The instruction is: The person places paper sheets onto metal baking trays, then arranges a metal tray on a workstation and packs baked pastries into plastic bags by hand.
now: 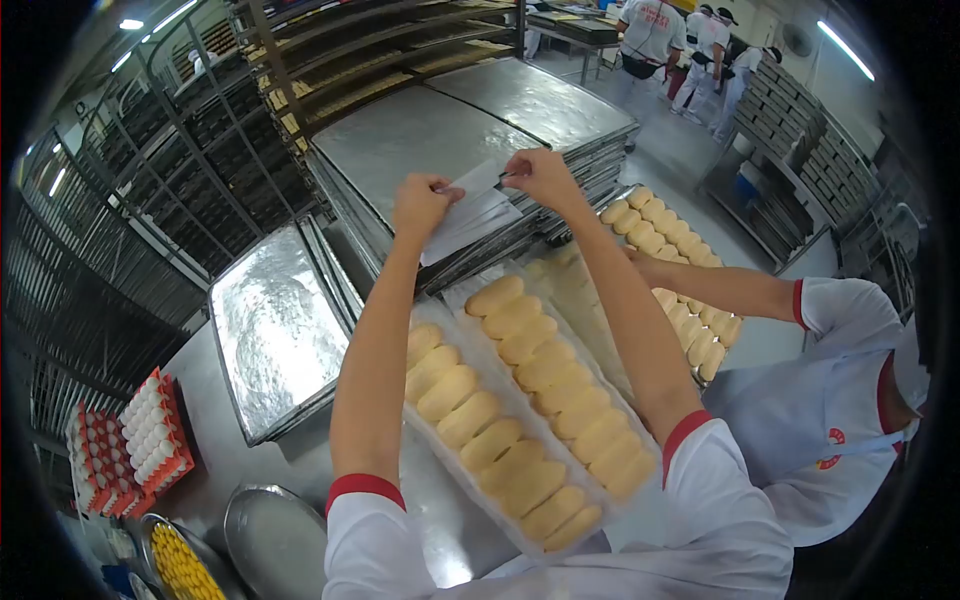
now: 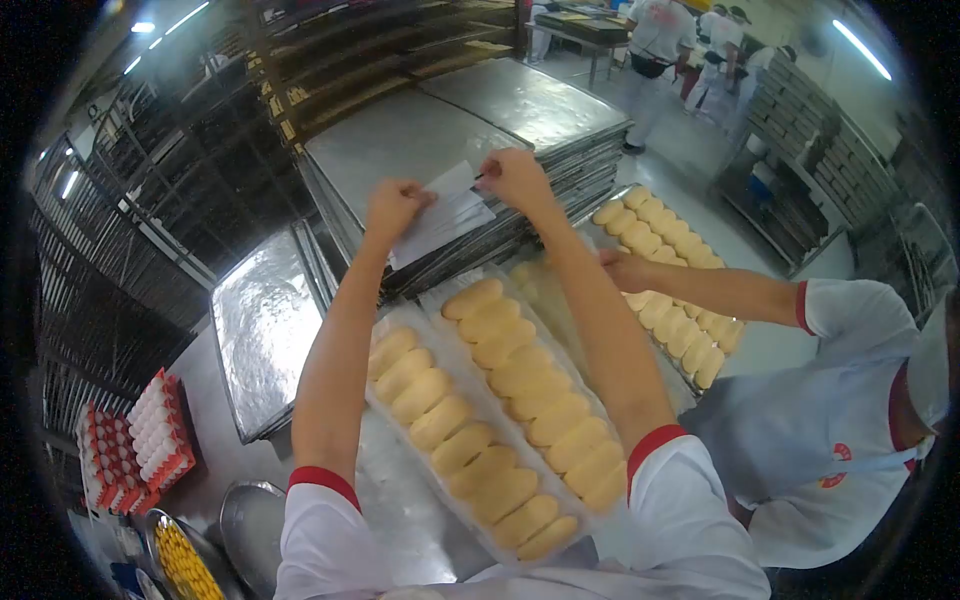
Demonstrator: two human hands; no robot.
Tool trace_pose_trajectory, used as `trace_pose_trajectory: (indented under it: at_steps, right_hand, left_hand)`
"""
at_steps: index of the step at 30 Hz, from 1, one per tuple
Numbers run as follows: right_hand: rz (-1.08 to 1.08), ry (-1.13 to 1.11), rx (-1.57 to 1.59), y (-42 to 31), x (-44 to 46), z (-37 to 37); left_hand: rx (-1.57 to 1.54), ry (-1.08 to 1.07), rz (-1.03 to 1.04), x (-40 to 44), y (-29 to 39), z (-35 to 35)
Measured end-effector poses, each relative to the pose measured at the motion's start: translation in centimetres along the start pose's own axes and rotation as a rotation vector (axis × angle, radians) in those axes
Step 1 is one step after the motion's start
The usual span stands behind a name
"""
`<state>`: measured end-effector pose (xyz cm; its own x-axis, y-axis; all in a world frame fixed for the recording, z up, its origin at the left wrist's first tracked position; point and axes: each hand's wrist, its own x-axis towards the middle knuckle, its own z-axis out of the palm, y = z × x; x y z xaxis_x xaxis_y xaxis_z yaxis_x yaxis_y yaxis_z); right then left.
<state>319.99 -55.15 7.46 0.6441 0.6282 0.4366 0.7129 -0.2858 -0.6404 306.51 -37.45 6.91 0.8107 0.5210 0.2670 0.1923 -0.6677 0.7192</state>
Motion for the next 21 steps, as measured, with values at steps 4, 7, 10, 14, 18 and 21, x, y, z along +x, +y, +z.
trace_pose_trajectory:
  at_steps: [4,7,10,14,18,21]
  right_hand:
    - [-0.05,0.006,0.056,-0.1,-0.2,0.5]
    - [-0.09,0.064,-0.057,-0.9,-0.3,0.3]
    - [-0.127,0.128,-0.027,-0.8,0.2,0.2]
    - [-0.012,-0.049,0.267,0.7,1.3,0.7]
    - [0.047,-0.068,0.369,0.4,1.1,0.8]
    - [0.012,-0.03,0.445,0.0,1.2,1.3]
  left_hand:
    - [-0.003,-0.056,0.003,0.3,-0.3,-0.2]
    - [-0.024,-0.003,-0.009,0.3,-1.1,0.2]
    - [-0.037,0.089,0.044,0.3,-1.4,0.3]
    - [-0.059,0.083,0.08,0.1,-1.1,0.2]
    - [-0.239,0.096,0.226,-0.2,-0.9,0.3]
    - [-0.18,0.126,0.394,-1.5,0.6,0.2]
